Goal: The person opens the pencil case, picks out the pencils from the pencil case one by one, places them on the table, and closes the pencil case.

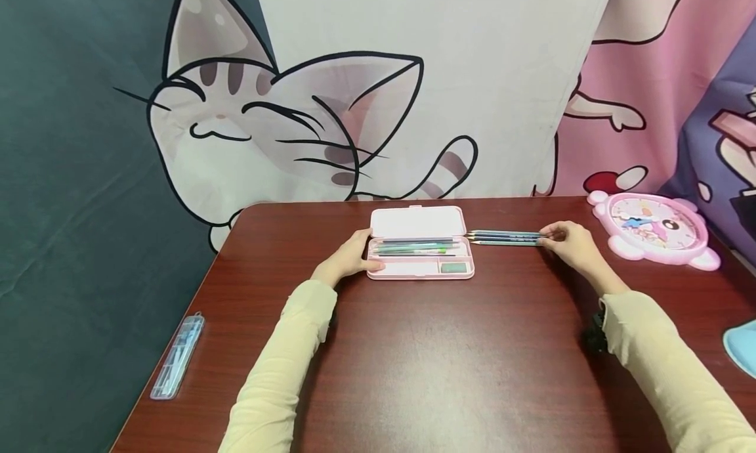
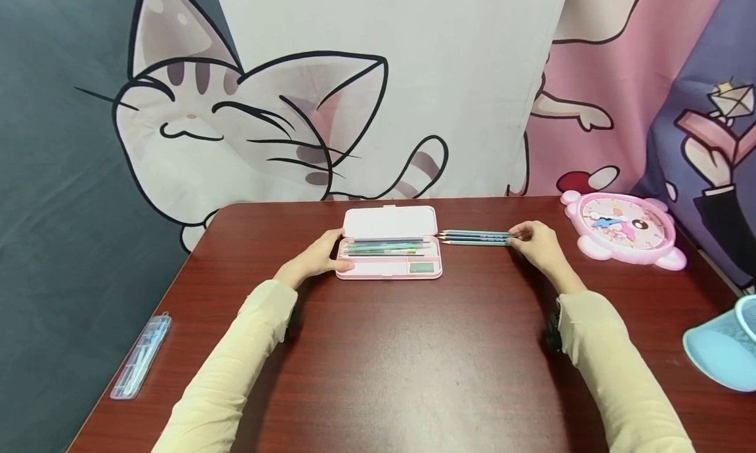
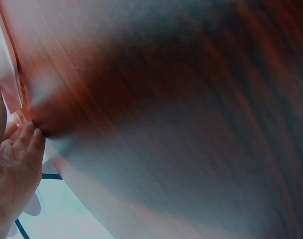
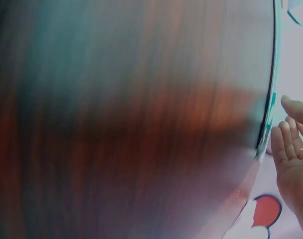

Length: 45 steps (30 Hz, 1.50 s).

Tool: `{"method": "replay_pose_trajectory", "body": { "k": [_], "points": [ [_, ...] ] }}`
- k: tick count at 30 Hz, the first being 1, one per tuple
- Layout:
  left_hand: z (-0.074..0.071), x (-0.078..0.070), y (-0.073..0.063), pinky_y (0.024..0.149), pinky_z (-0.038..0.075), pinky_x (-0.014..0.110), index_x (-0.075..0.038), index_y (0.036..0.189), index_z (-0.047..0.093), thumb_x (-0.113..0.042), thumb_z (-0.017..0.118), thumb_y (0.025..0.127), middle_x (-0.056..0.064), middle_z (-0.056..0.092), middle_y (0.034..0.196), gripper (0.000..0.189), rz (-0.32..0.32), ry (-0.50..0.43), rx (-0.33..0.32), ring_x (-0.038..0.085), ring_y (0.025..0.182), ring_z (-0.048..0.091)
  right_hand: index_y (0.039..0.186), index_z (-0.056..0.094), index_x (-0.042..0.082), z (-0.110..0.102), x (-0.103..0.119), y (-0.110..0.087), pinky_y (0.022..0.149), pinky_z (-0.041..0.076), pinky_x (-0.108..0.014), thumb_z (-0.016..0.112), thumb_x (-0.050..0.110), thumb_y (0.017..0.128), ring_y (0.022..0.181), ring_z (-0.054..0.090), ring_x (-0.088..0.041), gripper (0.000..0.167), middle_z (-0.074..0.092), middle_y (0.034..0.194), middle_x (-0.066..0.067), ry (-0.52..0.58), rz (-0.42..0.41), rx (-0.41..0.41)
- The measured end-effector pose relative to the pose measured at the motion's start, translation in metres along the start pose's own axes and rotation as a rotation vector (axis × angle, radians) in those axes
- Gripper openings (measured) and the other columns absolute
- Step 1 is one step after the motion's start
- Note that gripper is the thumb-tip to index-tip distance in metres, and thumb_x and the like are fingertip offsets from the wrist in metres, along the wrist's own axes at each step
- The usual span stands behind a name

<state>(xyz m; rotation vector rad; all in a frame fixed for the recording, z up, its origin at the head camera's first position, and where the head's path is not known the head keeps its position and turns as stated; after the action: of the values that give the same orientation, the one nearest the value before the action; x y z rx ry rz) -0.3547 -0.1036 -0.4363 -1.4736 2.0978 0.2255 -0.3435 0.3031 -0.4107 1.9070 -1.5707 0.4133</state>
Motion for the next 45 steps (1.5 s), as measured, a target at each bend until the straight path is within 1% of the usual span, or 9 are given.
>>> {"method": "replay_pose_trajectory", "body": {
  "k": [9,14,18,22,25,28,34,39,45],
  "points": [
    [0.000,-0.002,0.003,0.112,0.024,0.039,0.004,0.143,0.018,-0.033,0.071,0.079,0.020,0.026,0.146,0.091,0.026,0.007,-0.012,0.028,0.135,0.028,0.092,0.066,-0.005,0.038,0.033,0.013,0.060,0.038,-0.014,0.068,0.012,0.080,0.059,0.049,0.008,0.021,0.067,0.077,-0.018,0.063,0.006,0.092],
    [0.000,-0.003,0.002,0.112,0.023,0.039,0.004,0.142,0.019,-0.033,0.071,0.078,0.020,0.026,0.146,0.090,0.031,0.012,-0.003,0.029,0.135,0.028,0.095,0.065,-0.003,0.063,0.058,0.019,0.061,0.040,-0.012,0.068,0.014,0.080,0.067,0.056,-0.001,0.022,0.067,0.082,-0.017,0.108,0.003,0.135],
    [-0.001,-0.003,0.001,0.112,0.023,0.040,0.003,0.143,0.018,-0.034,0.071,0.079,0.019,0.025,0.146,0.091,0.026,0.008,0.002,0.028,0.135,0.027,0.094,0.066,-0.002,0.078,0.085,0.023,0.066,0.044,-0.019,0.068,0.011,0.080,0.075,0.060,-0.015,0.019,0.067,0.085,-0.017,0.124,-0.045,0.154],
    [-0.001,-0.001,0.000,0.112,0.023,0.039,0.001,0.144,0.017,-0.035,0.070,0.079,0.018,0.024,0.147,0.091,0.003,0.001,0.010,0.027,0.136,0.027,0.092,0.065,-0.003,0.093,0.107,0.025,0.072,0.048,-0.031,0.067,0.005,0.080,0.081,0.061,-0.025,0.015,0.066,0.087,-0.017,0.124,-0.124,0.215],
    [-0.001,0.000,0.000,0.112,0.023,0.040,0.001,0.144,0.016,-0.036,0.070,0.079,0.018,0.024,0.148,0.091,-0.007,-0.003,0.014,0.027,0.136,0.027,0.092,0.064,-0.003,0.104,0.118,0.027,0.075,0.049,-0.038,0.067,0.004,0.079,0.083,0.061,-0.026,0.015,0.066,0.087,-0.017,0.104,-0.158,0.271],
    [0.000,0.001,0.000,0.112,0.024,0.040,0.000,0.144,0.016,-0.036,0.070,0.079,0.017,0.024,0.148,0.092,-0.018,-0.010,0.011,0.027,0.136,0.027,0.092,0.066,-0.001,0.111,0.125,0.030,0.076,0.049,-0.040,0.069,0.006,0.078,0.083,0.061,-0.025,0.016,0.065,0.087,-0.014,0.013,-0.198,0.302],
    [0.000,0.002,0.001,0.112,0.024,0.040,-0.001,0.144,0.015,-0.037,0.070,0.079,0.016,0.023,0.148,0.092,-0.021,-0.013,0.012,0.026,0.136,0.027,0.084,0.070,0.006,0.116,0.134,0.035,0.068,0.044,-0.037,0.072,0.011,0.075,0.077,0.053,-0.022,0.010,0.057,0.082,-0.007,-0.206,-0.300,0.281],
    [-0.002,0.001,0.001,0.112,0.023,0.039,0.001,0.144,0.017,-0.035,0.070,0.079,0.017,0.023,0.148,0.092,-0.007,-0.009,0.003,0.027,0.136,0.027,0.083,0.066,0.006,0.119,0.139,0.035,0.069,0.044,-0.037,0.070,0.008,0.077,0.078,0.053,-0.024,0.007,0.055,0.082,-0.008,-0.284,-0.374,0.275],
    [-0.001,0.000,0.002,0.113,0.023,0.039,0.003,0.143,0.017,-0.034,0.070,0.079,0.019,0.024,0.147,0.091,0.013,0.008,0.007,0.028,0.136,0.026,0.089,0.059,0.001,0.118,0.137,0.032,0.077,0.043,-0.042,0.063,0.006,0.083,0.088,0.051,-0.032,0.008,0.053,0.089,-0.014,-0.289,-0.386,0.290]
  ]
}}
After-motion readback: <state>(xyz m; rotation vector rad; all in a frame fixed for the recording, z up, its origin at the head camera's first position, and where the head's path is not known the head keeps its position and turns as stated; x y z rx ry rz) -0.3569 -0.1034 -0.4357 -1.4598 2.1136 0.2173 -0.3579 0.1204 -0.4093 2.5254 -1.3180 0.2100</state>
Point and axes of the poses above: each hand's wrist, its own y-axis towards the middle knuckle, its own z-axis out of the palm, x = y × z, the point moved 7 cm from there along y, towards the middle knuckle
